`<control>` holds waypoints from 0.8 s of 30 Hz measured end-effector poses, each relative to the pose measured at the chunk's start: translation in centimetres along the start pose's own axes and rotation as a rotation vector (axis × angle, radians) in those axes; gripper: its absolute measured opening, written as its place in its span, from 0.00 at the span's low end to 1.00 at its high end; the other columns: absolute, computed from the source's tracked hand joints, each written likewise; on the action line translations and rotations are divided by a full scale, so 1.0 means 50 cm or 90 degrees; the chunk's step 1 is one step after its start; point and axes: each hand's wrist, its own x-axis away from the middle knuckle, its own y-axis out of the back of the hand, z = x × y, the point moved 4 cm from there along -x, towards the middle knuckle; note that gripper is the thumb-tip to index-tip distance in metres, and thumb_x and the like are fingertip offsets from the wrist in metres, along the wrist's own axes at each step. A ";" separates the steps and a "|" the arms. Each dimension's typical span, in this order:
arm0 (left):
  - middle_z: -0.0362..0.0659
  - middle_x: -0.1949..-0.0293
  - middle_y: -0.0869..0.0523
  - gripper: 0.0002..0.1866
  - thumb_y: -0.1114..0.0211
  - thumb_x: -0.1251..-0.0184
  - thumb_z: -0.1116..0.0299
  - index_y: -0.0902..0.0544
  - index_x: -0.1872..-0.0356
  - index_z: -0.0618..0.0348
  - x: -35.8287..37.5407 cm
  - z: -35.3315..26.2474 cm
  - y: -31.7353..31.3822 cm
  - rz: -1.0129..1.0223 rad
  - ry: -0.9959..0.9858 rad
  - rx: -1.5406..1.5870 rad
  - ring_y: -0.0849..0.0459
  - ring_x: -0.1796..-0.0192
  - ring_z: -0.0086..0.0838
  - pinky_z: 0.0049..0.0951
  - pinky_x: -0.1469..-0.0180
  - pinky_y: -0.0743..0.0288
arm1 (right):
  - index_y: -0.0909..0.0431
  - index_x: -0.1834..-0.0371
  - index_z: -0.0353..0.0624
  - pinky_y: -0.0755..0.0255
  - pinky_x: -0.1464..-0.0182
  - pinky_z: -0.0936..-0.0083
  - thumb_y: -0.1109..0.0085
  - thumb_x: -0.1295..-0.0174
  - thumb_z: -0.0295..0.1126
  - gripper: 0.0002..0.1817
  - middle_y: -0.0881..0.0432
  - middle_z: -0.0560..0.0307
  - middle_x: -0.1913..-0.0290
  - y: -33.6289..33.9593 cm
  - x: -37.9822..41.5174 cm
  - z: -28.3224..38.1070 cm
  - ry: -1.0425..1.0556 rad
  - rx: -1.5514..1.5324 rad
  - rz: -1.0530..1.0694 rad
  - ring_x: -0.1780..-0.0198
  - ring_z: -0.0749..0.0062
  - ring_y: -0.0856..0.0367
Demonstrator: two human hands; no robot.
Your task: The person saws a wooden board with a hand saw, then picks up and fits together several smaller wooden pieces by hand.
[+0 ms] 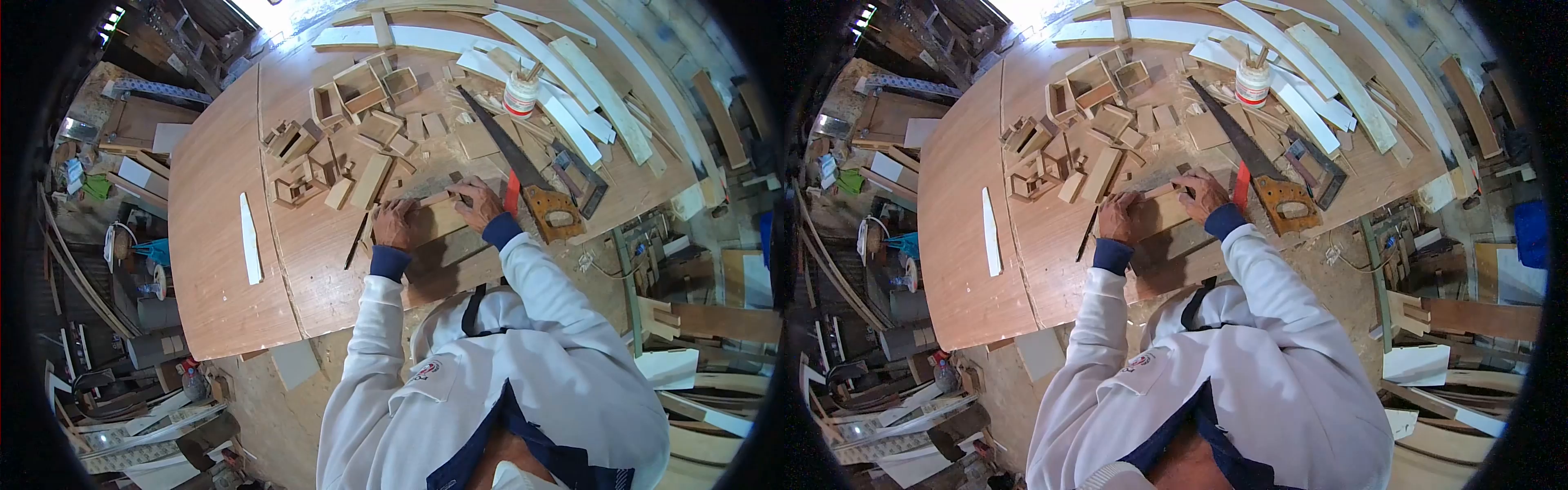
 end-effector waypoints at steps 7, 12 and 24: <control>0.51 0.56 0.14 0.14 0.34 0.44 0.67 0.18 0.57 0.59 0.005 -0.023 0.030 -0.043 -0.048 0.046 0.18 0.52 0.48 0.44 0.46 0.27 | 0.18 0.51 0.45 0.28 0.43 0.64 0.38 0.48 0.27 0.18 0.22 0.46 0.51 -0.006 0.001 -0.003 0.001 0.002 -0.007 0.48 0.51 0.24; 0.52 0.55 0.15 0.16 0.33 0.44 0.70 0.18 0.54 0.62 0.024 -0.009 0.061 -0.058 0.019 0.205 0.19 0.51 0.48 0.41 0.44 0.27 | 0.18 0.50 0.47 0.28 0.43 0.64 0.37 0.47 0.28 0.18 0.22 0.46 0.51 -0.001 -0.003 0.002 0.013 0.034 -0.013 0.48 0.51 0.24; 0.50 0.58 0.14 0.14 0.31 0.45 0.67 0.15 0.57 0.60 0.022 0.001 0.054 -0.058 -0.001 0.157 0.20 0.54 0.46 0.38 0.47 0.27 | 0.16 0.52 0.50 0.26 0.46 0.64 0.38 0.44 0.31 0.15 0.22 0.48 0.52 -0.015 -0.007 -0.007 0.022 0.026 -0.015 0.50 0.52 0.22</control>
